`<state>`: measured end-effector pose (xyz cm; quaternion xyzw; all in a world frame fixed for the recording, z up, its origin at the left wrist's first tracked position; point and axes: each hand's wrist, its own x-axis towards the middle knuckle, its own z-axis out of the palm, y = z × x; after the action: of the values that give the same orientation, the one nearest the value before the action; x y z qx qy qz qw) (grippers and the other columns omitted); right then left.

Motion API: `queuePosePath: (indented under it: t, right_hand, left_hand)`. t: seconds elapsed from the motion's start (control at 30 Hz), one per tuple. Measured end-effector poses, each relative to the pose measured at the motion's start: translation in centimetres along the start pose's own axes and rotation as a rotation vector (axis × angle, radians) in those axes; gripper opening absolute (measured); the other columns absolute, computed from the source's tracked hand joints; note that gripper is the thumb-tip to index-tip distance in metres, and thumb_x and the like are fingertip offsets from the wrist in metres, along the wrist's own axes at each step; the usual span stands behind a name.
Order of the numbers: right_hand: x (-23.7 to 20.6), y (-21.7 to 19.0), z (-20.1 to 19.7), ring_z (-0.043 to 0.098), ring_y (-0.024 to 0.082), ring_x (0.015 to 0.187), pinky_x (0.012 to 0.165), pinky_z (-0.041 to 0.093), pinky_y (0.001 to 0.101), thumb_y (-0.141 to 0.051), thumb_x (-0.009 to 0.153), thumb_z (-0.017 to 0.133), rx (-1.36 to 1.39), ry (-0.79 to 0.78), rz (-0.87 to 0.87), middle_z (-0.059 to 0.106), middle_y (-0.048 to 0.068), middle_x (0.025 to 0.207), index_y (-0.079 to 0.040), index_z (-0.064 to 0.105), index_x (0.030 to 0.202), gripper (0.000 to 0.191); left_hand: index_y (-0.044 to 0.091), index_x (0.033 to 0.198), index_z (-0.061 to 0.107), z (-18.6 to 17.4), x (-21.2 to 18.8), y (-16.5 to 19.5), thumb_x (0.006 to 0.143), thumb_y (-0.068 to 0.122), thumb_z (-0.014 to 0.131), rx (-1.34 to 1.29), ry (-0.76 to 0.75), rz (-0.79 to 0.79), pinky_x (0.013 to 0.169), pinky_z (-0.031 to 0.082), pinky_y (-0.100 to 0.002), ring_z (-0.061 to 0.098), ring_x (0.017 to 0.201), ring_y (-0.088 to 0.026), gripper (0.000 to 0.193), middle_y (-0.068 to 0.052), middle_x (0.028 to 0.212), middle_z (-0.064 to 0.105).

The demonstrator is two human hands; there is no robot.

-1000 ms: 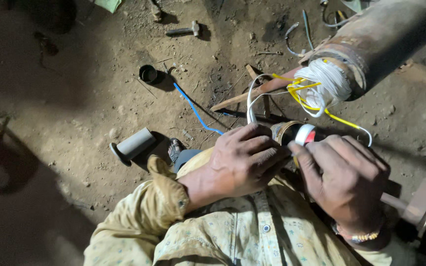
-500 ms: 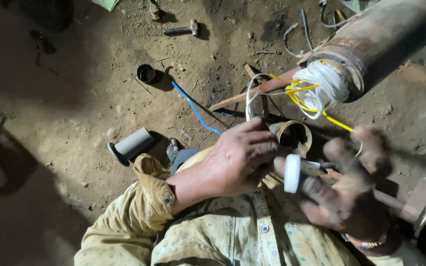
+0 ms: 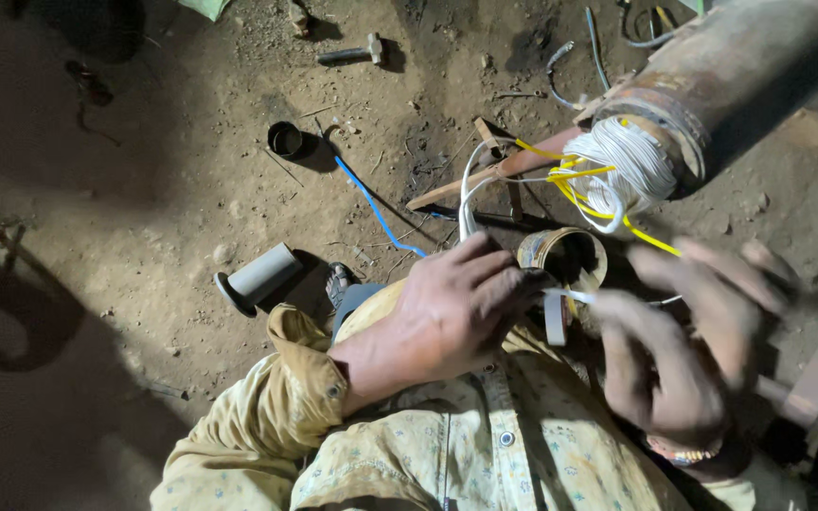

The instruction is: The person sits on the ground and wraps white adhesive tape around a bundle of white and yellow wires, winding the tape roll repeatedly along the bundle and pulling the wires taut as they work.

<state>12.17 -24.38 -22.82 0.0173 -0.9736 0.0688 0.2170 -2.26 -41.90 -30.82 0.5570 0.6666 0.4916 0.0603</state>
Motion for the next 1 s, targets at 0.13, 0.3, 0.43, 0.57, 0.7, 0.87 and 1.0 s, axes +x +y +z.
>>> queuePosePath:
  t: [0.13, 0.3, 0.43, 0.57, 0.7, 0.87, 1.0]
  right_hand:
    - [-0.7, 0.0, 1.0, 0.033, 0.042, 0.134, 0.116, 0.018, 0.0625, -0.056, 0.092, 0.068, 0.179, -0.026, -0.186, 0.053, 0.01, 0.139, -0.016, 0.067, 0.094, 0.04]
    - [0.3, -0.7, 0.9, 0.031, 0.047, 0.137, 0.115, 0.023, 0.0633, -0.032, 0.094, 0.079, 0.032, 0.008, 0.043, 0.052, 0.02, 0.136, -0.007, 0.072, 0.092, 0.026]
    - [2.0, -1.0, 1.3, 0.043, 0.031, 0.139, 0.12, 0.024, 0.0527, -0.027, 0.096, 0.079, -0.093, -0.147, 0.167, 0.067, 0.005, 0.136, -0.008, 0.075, 0.094, 0.02]
    - [1.8, -0.7, 1.6, 0.05, 0.031, 0.132, 0.121, 0.025, 0.0577, -0.02, 0.096, 0.073, 0.035, -0.108, 0.223, 0.067, 0.006, 0.122, -0.004, 0.068, 0.081, 0.022]
    - [0.4, 0.5, 1.5, 0.042, 0.035, 0.129, 0.115, 0.025, 0.0605, -0.042, 0.091, 0.069, 0.07, -0.003, -0.009, 0.065, 0.008, 0.119, -0.012, 0.072, 0.084, 0.031]
    - [0.3, 0.5, 1.3, 0.031, 0.042, 0.136, 0.115, 0.021, 0.0622, -0.048, 0.096, 0.068, 0.122, 0.019, -0.127, 0.057, 0.02, 0.125, -0.014, 0.075, 0.091, 0.035]
    - [1.6, -0.4, 1.0, 0.036, 0.043, 0.141, 0.119, 0.027, 0.0578, -0.033, 0.094, 0.073, 0.034, -0.072, 0.154, 0.06, 0.018, 0.135, -0.005, 0.078, 0.096, 0.028]
  left_hand:
    - [0.008, 0.117, 0.068, -0.2, -0.2, -0.4, 0.082, 0.01, 0.075, -0.192, 0.012, -0.06, 0.084, 0.054, -0.042, 0.065, 0.096, -0.035, 0.036, -0.009, 0.109, 0.069]
    - [0.007, 0.11, 0.066, 0.6, -0.3, -0.4, 0.08, 0.014, 0.078, -0.089, -0.009, 0.132, 0.09, 0.055, -0.046, 0.067, 0.098, -0.03, 0.033, -0.007, 0.106, 0.068]
    - [0.003, 0.103, 0.067, 0.7, -0.5, -0.2, 0.073, 0.024, 0.084, 0.059, 0.046, 0.095, 0.063, 0.049, -0.042, 0.062, 0.08, -0.03, 0.04, -0.009, 0.086, 0.06]
    - [0.0, 0.12, 0.069, 0.1, -0.3, -0.4, 0.08, 0.014, 0.081, 0.138, 0.036, 0.105, 0.057, 0.043, -0.038, 0.057, 0.077, -0.027, 0.045, -0.005, 0.086, 0.057]
    - [0.008, 0.115, 0.068, -0.3, 0.4, -1.0, 0.079, 0.011, 0.077, -0.042, 0.02, -0.014, 0.069, 0.047, -0.04, 0.057, 0.082, -0.031, 0.037, -0.007, 0.089, 0.059]
    - [0.009, 0.116, 0.067, 0.2, 0.7, -1.0, 0.082, 0.01, 0.077, -0.125, -0.03, 0.053, 0.077, 0.049, -0.04, 0.061, 0.086, -0.028, 0.035, -0.006, 0.093, 0.061]
    - [0.008, 0.109, 0.068, 0.6, 0.2, -0.2, 0.073, 0.019, 0.081, -0.047, -0.011, 0.075, 0.067, 0.048, -0.039, 0.06, 0.081, -0.027, 0.039, -0.006, 0.088, 0.06]
